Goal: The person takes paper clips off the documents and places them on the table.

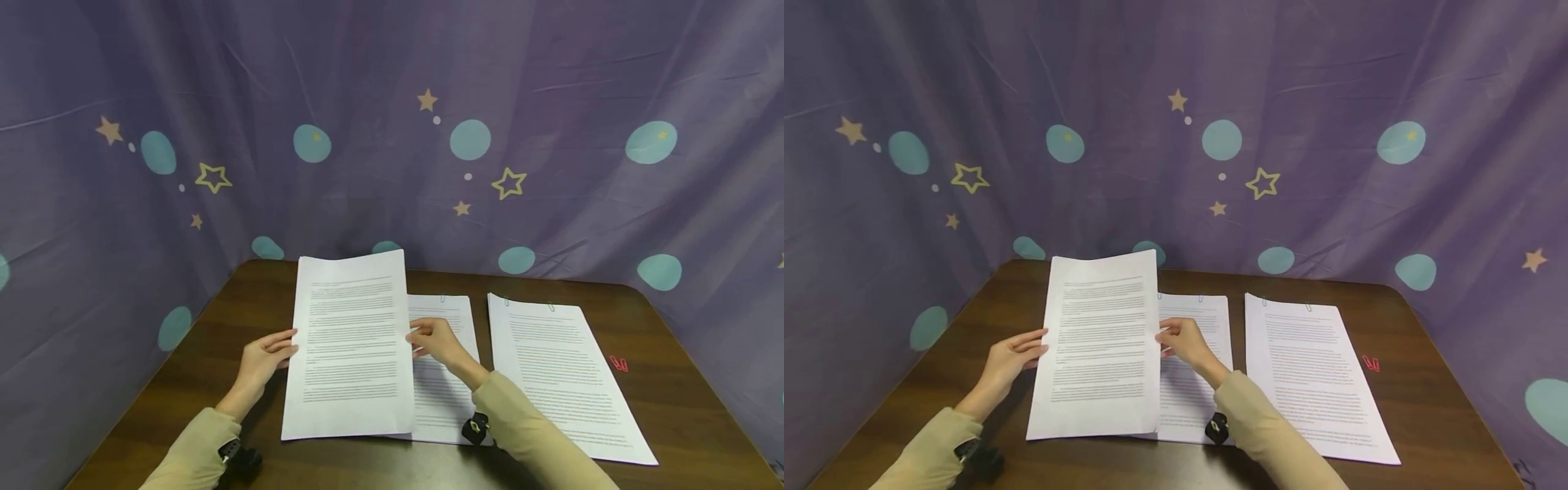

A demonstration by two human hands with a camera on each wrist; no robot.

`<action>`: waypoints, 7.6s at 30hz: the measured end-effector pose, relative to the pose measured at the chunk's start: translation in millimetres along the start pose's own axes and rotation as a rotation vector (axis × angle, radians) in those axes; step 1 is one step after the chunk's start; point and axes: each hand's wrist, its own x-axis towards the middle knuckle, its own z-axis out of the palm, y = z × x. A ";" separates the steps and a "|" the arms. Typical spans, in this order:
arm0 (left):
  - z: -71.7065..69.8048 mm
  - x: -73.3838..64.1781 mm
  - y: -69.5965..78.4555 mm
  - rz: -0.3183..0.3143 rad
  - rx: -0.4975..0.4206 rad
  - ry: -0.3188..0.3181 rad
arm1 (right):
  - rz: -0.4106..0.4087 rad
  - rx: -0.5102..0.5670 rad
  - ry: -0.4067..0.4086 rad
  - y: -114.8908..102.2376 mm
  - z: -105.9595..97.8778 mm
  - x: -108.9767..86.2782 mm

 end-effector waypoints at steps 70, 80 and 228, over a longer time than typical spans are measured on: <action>-81.3 22.5 30.4 -0.130 0.232 -0.171 | 0.177 0.172 0.051 23.4 105.4 51.0; -69.7 33.1 17.0 -0.012 0.107 -0.006 | 0.049 -0.017 0.041 14.9 75.5 36.3; 121.4 -85.4 128.1 0.134 -0.108 -0.175 | -0.358 -0.513 0.322 -81.8 -124.7 -26.2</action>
